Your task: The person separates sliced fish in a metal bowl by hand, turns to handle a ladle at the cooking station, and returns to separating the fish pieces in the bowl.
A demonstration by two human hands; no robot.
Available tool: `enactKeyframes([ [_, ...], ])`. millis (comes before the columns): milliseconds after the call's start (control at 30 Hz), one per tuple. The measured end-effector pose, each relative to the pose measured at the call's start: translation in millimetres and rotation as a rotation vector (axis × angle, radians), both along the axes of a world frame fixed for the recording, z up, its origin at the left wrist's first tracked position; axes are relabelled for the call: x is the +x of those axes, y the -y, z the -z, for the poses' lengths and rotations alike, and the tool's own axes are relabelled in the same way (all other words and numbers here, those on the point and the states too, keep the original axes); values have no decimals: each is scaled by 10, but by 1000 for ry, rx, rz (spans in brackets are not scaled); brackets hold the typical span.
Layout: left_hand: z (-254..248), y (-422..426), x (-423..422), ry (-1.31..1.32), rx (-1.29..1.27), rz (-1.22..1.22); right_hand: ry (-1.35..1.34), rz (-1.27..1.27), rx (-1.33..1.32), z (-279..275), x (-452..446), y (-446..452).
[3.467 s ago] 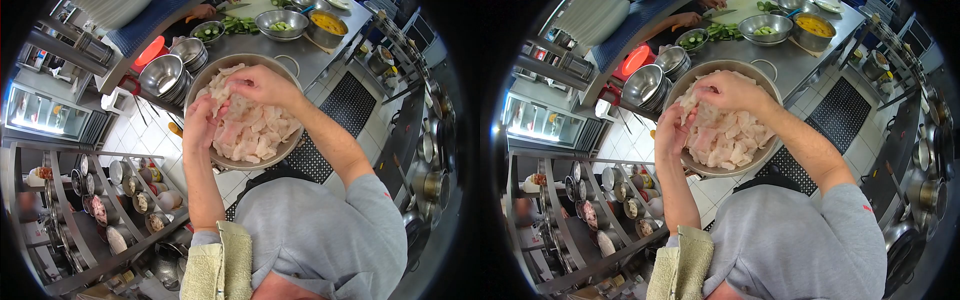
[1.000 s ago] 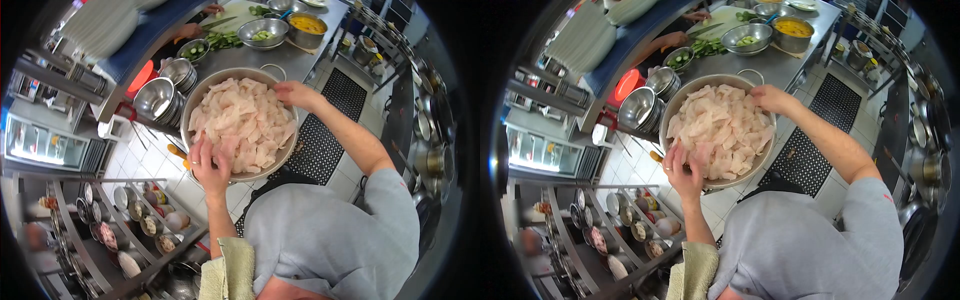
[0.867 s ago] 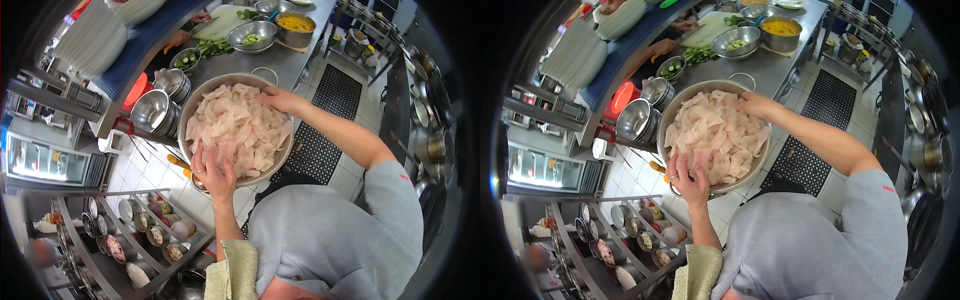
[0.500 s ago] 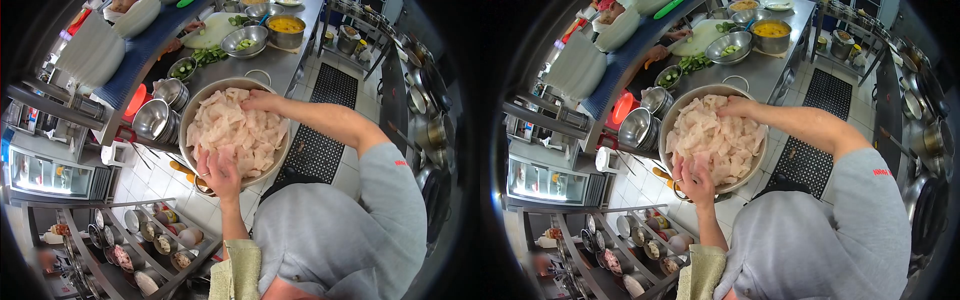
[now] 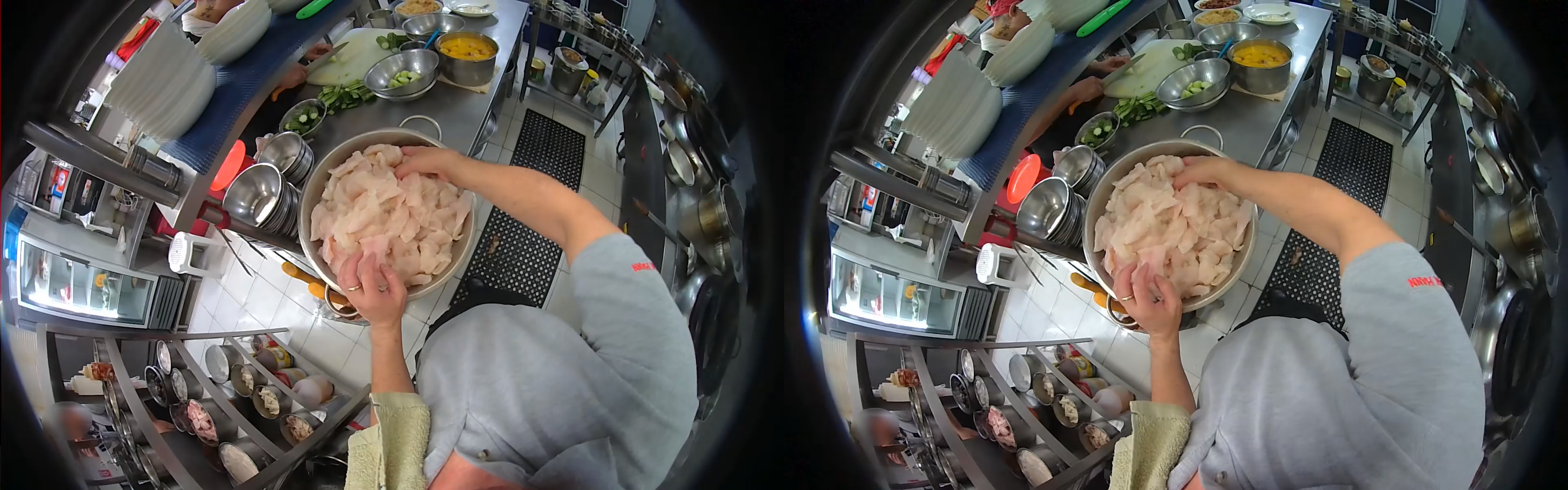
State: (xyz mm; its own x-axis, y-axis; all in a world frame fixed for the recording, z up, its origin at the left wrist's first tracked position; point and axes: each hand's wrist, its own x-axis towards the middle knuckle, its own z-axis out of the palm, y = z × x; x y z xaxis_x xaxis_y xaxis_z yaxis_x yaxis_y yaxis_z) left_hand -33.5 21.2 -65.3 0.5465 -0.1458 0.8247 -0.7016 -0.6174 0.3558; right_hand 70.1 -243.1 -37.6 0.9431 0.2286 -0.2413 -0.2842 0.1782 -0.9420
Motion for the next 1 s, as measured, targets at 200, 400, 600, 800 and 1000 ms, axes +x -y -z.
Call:
enactKeyframes([
  [200,100,-32,-47,65,-101,55,-149,42,25,86,230,-93],
  [400,115,0,-77,60,-123,40,73,-161,-290,-455,174,-346],
  [600,77,27,-79,21,-120,35,314,-298,-792,-775,402,-707],
  [800,93,-11,-71,-21,-137,28,542,-514,-908,-1055,602,-836],
  [1000,-24,-27,-60,-133,-143,18,813,-359,-887,-788,626,-598],
])
